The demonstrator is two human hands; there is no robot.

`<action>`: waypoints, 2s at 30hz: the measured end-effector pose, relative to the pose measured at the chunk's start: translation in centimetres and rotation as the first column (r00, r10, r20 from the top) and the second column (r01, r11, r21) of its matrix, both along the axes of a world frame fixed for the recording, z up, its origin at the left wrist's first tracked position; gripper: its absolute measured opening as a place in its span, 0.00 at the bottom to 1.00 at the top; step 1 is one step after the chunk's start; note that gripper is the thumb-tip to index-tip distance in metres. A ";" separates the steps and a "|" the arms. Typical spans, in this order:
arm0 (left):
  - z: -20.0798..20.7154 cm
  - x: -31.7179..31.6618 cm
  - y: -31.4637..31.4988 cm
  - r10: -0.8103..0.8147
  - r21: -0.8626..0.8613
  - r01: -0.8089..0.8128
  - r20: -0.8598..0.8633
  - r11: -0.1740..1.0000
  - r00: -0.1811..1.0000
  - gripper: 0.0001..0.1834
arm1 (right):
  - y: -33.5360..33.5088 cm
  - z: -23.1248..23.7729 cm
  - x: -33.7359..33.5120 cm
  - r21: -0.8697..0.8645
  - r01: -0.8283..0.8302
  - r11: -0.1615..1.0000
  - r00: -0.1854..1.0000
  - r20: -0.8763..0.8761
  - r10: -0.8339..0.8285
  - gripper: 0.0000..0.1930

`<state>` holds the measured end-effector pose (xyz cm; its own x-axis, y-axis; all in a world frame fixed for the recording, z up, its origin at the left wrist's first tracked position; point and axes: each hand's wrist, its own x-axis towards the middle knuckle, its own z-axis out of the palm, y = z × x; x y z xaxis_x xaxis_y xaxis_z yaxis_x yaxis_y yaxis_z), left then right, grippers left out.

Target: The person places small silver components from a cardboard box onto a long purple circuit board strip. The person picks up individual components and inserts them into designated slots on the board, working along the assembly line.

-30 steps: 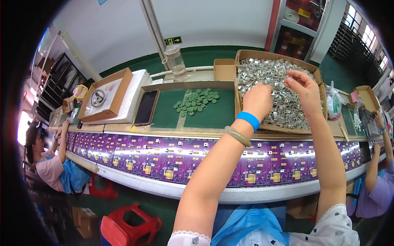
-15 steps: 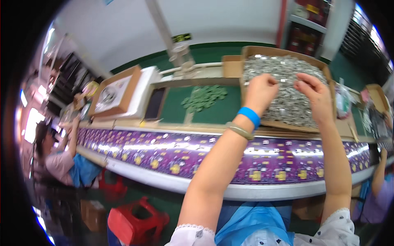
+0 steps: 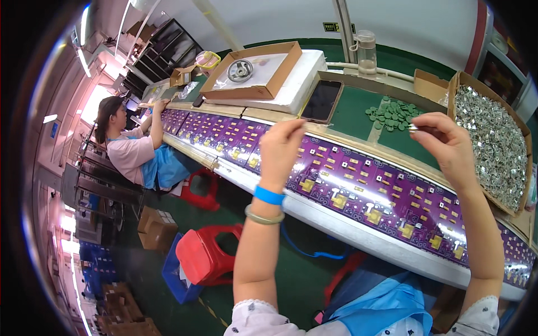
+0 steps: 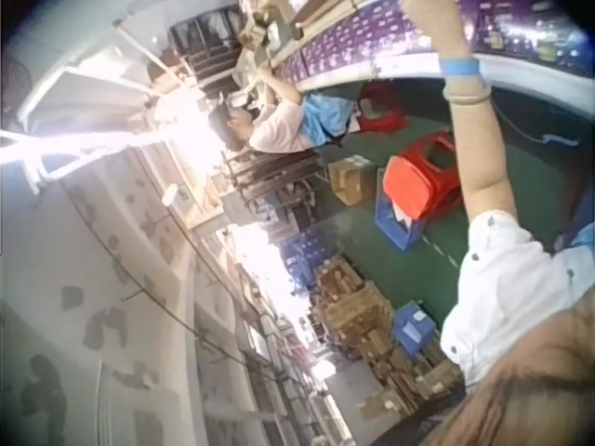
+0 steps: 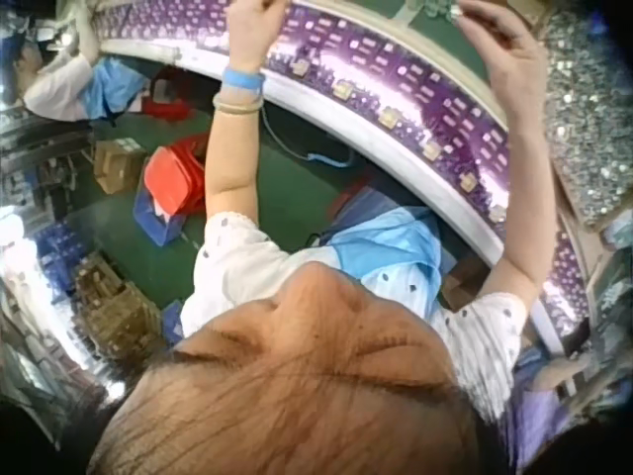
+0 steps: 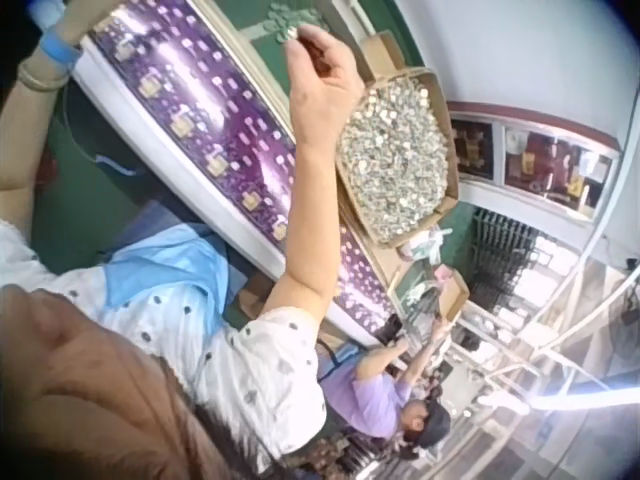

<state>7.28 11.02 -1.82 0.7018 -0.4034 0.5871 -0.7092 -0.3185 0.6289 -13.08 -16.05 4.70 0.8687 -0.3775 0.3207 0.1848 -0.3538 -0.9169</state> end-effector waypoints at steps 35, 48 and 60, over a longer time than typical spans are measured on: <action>-4.3 7.6 5.3 -0.185 0.400 0.111 0.152 0.910 0.971 0.06 | 8.1 -4.6 12.7 0.060 -0.241 0.969 0.956 -0.158 0.247 0.11; -4.7 7.2 5.7 -0.178 0.409 0.087 0.190 0.908 0.966 0.07 | 9.7 -9.0 17.3 -0.446 -0.238 0.863 0.971 -0.129 0.201 0.10; -4.3 6.8 5.4 -0.108 0.335 -0.022 0.362 0.942 0.926 0.05 | 11.4 -10.7 19.3 -0.758 -0.220 0.615 0.975 -0.155 0.158 0.06</action>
